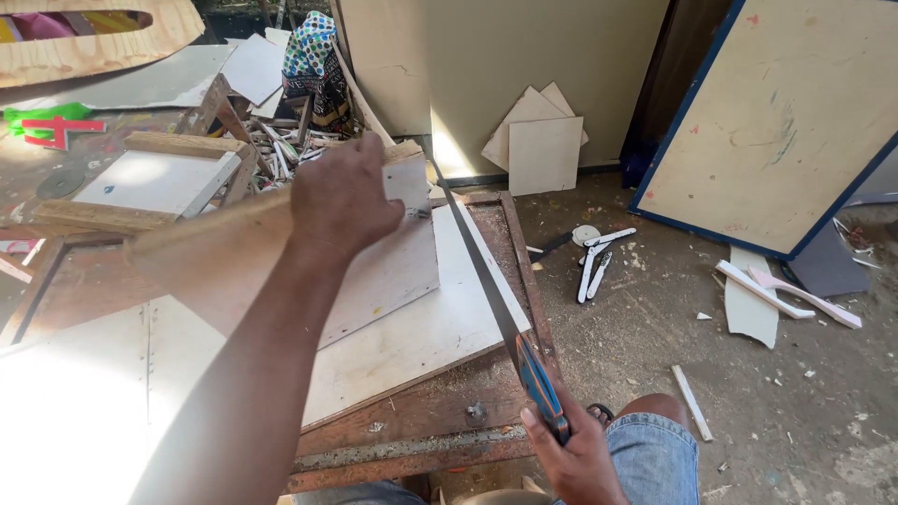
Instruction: Sawing a wooden board with a hand saw and assembling it into a wooden frame structure
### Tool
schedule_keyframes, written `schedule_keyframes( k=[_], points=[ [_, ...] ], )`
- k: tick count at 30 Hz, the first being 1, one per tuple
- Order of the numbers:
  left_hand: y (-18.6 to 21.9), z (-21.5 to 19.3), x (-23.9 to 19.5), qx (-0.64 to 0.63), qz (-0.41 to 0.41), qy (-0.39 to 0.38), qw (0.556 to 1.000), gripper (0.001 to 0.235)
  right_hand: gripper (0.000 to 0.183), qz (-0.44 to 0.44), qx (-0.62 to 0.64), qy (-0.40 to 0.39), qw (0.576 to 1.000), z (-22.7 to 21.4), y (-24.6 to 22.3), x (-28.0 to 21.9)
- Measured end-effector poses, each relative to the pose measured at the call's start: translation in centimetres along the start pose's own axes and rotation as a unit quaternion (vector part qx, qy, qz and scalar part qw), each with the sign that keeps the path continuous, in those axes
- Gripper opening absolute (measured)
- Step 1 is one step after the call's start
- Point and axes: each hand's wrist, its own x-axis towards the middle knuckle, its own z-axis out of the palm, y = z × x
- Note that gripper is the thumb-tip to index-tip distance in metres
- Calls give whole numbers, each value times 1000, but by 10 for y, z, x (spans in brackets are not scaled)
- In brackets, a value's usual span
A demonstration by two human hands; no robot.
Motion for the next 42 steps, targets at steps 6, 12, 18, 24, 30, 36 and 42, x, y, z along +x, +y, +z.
schedule_keyframes(
  k=[6, 12, 18, 24, 30, 36, 42],
  points=[
    [-10, 13, 18, 0, -8, 24, 1000, 75, 61, -123, -19, 9, 992, 14, -54, 10],
    [-20, 26, 25, 1, 1, 74, 997, 93, 66, -70, -10, -42, 997, 24, -50, 12],
    [-17, 36, 26, 67, 13, 119, 991, 102, 61, -144, -66, 90, 983, 10, 10, -23],
    [-8, 35, 15, -12, 70, 223, 972, 83, 35, 88, -45, -25, 995, 32, -87, 31],
    [-3, 37, 9, 6, 47, 234, 971, 106, 59, 51, -19, -18, 998, 44, -97, 26],
    [-3, 41, 13, 30, 30, 221, 974, 101, 69, 28, -58, 56, 996, 10, -12, -32],
    [-3, 38, 4, 0, 52, 251, 967, 82, 15, 79, -75, -23, 994, 47, -101, 25]
  ],
)
